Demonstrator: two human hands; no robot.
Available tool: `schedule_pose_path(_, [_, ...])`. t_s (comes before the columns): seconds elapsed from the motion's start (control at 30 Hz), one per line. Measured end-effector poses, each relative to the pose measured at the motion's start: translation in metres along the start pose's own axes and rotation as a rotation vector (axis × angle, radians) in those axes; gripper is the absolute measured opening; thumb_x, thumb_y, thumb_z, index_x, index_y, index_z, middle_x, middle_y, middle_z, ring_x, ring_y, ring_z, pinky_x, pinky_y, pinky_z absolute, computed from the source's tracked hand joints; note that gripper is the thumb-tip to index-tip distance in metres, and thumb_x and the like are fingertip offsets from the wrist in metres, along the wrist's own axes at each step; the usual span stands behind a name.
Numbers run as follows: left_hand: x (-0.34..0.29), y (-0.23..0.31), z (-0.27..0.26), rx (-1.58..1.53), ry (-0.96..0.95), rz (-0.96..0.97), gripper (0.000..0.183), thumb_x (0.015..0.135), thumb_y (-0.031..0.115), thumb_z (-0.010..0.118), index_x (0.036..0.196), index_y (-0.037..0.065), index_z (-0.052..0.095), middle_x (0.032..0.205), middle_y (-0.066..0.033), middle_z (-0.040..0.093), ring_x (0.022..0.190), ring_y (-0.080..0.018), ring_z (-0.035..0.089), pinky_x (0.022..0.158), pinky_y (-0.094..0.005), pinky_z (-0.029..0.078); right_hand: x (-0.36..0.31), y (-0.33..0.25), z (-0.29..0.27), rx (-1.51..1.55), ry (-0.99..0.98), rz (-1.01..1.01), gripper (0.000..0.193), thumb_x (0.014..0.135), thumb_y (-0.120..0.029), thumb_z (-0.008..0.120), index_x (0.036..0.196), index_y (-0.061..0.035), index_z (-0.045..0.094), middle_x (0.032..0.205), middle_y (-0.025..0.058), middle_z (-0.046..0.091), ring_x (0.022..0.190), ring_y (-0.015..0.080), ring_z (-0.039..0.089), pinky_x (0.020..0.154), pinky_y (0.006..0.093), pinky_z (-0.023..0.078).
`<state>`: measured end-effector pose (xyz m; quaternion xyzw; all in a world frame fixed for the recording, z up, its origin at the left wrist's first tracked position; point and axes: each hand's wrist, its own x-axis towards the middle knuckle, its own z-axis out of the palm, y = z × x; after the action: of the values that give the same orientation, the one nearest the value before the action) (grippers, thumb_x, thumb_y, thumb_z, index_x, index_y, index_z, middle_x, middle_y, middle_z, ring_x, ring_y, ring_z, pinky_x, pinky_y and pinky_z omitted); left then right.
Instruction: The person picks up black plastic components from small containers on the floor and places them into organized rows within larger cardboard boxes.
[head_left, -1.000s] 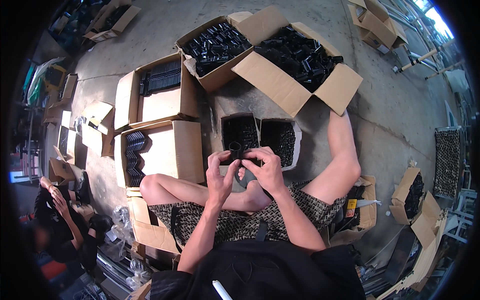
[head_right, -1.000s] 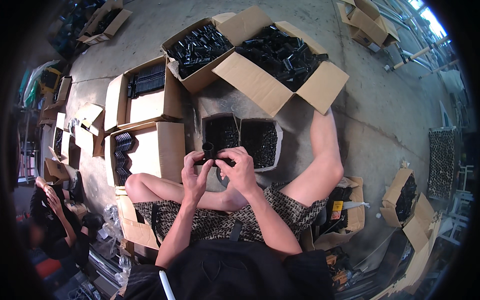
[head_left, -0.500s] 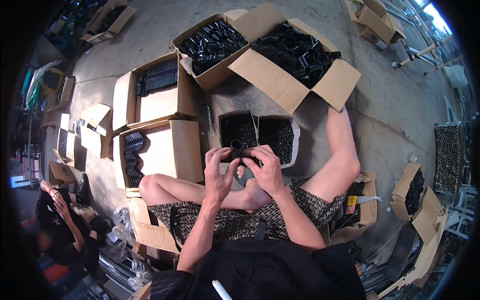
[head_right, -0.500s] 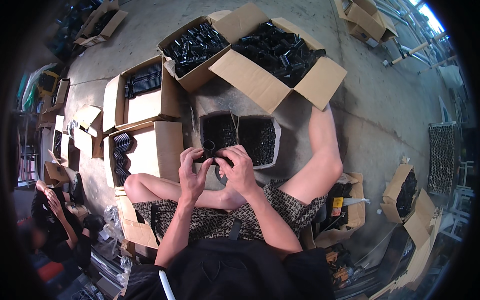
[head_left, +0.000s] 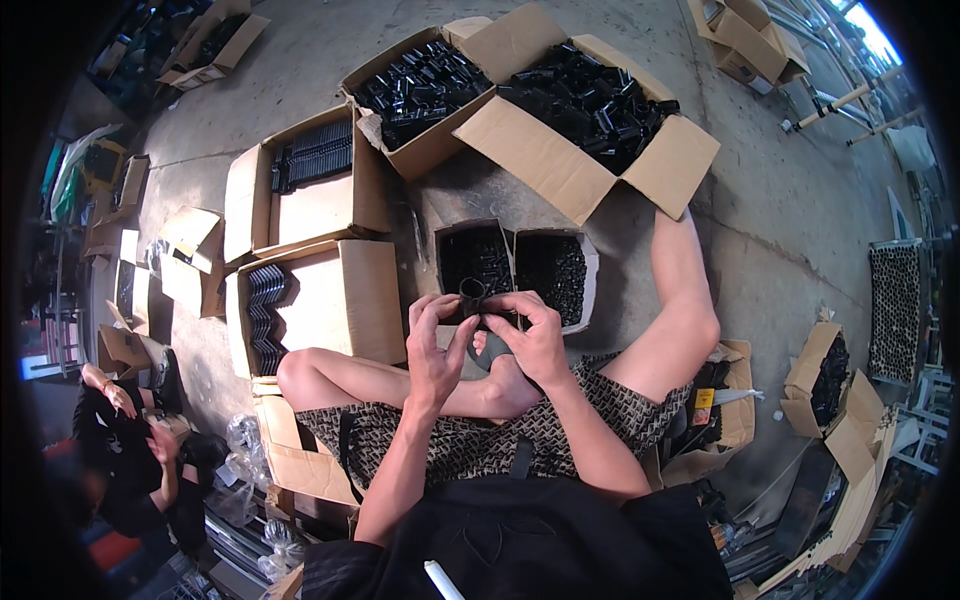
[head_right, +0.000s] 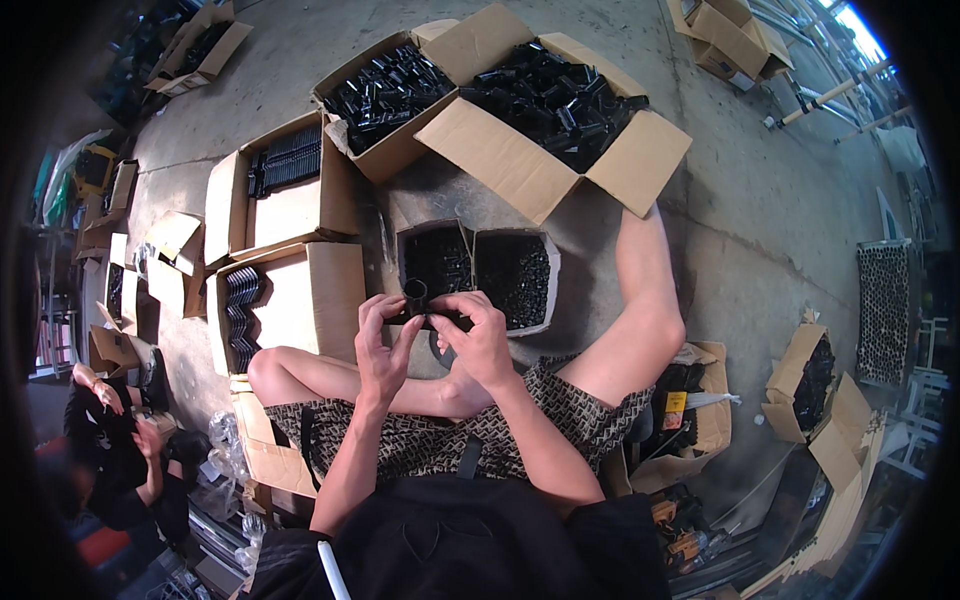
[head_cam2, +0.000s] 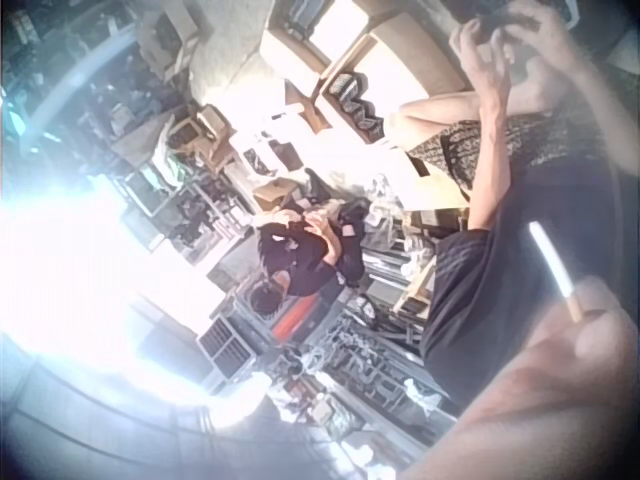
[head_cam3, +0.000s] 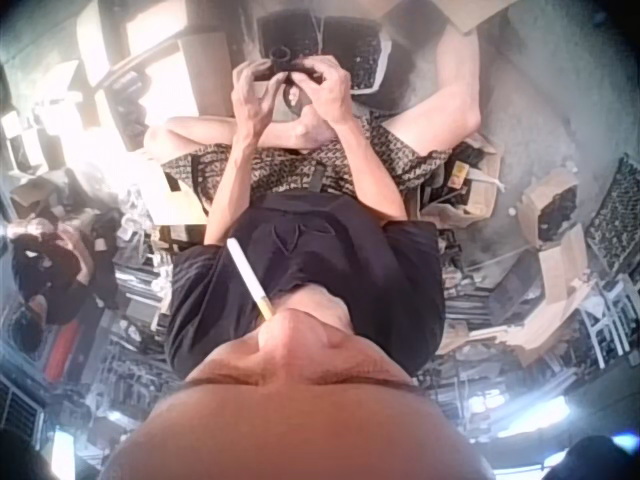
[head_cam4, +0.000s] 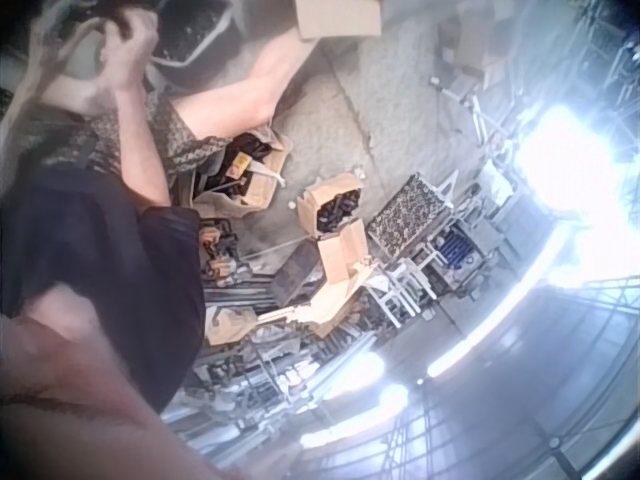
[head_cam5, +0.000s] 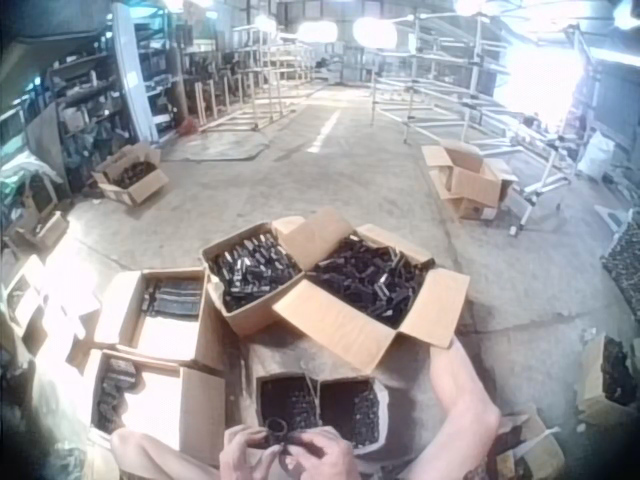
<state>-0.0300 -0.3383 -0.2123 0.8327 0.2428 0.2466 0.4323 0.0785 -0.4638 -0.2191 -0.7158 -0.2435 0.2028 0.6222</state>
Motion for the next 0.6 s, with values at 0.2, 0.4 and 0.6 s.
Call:
schedule_pose_path(0.2, [0.001,0.001,0.000,0.003,-0.005,0.010,0.026,0.085,0.007,0.077,0.105,-0.004,0.063,0.112,-0.0156,0.067,0.117,-0.0306,0.057,0.098,-0.0381,0.047,0.001,0.012,-0.002,0.012,-0.032,0.003,0.020,0.085,-0.005,0.077,0.102,0.0031,0.073,0.101,0.0132,0.068,0.079,0.0154,0.068,0.062,0.0286,0.056])
schedule_pose_path(0.4, [0.001,0.001,-0.001,0.011,0.003,0.013,0.027,0.085,0.007,0.077,0.105,-0.004,0.063,0.113,-0.0156,0.066,0.116,-0.0304,0.057,0.098,-0.0380,0.048,0.000,0.005,-0.002,0.010,-0.031,-0.004,0.020,0.086,-0.007,0.077,0.103,0.0029,0.074,0.101,0.0132,0.068,0.080,0.0161,0.067,0.064,0.0290,0.057])
schedule_pose_path(0.6, [0.003,0.004,0.001,0.019,0.005,0.027,0.027,0.085,0.006,0.077,0.105,-0.004,0.063,0.112,-0.0154,0.066,0.115,-0.0297,0.058,0.097,-0.0374,0.048,0.001,0.003,-0.001,-0.091,0.042,-0.119,0.018,0.080,-0.004,0.077,0.098,0.0004,0.073,0.099,0.0123,0.071,0.089,0.0246,0.067,0.077,0.0360,0.055])
